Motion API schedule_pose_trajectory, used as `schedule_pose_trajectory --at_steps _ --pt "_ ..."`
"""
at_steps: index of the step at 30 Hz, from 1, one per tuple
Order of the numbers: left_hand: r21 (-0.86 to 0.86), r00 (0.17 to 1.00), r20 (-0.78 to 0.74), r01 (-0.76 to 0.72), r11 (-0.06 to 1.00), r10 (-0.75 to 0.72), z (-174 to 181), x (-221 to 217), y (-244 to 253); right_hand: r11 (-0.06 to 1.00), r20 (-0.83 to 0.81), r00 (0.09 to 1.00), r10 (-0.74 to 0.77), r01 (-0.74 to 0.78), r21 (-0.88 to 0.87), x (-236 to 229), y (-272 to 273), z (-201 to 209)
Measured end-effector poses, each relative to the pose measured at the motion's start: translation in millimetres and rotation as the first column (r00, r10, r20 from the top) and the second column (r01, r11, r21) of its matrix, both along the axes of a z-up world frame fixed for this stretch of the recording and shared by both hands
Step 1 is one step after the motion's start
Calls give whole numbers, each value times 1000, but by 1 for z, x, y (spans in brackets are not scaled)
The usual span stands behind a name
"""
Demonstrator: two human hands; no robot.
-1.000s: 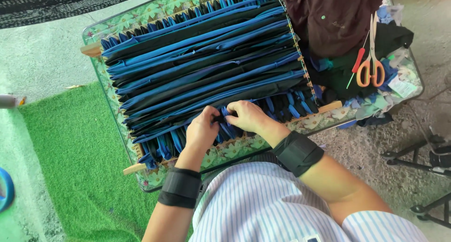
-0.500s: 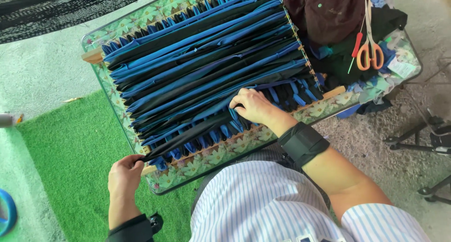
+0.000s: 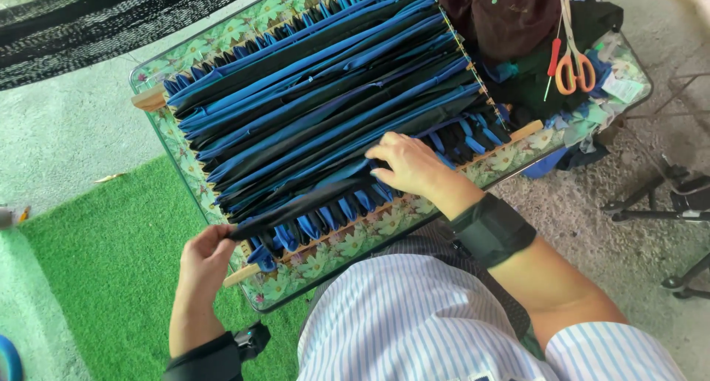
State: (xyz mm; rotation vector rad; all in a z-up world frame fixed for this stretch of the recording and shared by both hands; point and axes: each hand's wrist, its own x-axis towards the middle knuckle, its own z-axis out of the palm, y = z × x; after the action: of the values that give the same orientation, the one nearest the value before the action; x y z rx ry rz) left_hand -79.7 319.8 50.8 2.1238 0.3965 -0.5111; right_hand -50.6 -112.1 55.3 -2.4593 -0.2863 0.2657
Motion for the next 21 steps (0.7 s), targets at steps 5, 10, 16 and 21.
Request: schedule_pose_trajectory --at_steps 5,10,16,21 --pt "-543 956 291 196 817 -36 58 28 -87 857 196 966 167 -241 455 3 48 104" --pt "-860 955 277 197 471 108 54 57 -198 683 14 998 65 -54 728 3 35 111" --pt "205 680 322 629 750 -659 -24 49 -237 562 -22 995 -100 75 824 9 -31 108" --pt "636 687 65 530 561 -723 -70 56 -246 795 110 986 -122 31 605 9 -52 119"
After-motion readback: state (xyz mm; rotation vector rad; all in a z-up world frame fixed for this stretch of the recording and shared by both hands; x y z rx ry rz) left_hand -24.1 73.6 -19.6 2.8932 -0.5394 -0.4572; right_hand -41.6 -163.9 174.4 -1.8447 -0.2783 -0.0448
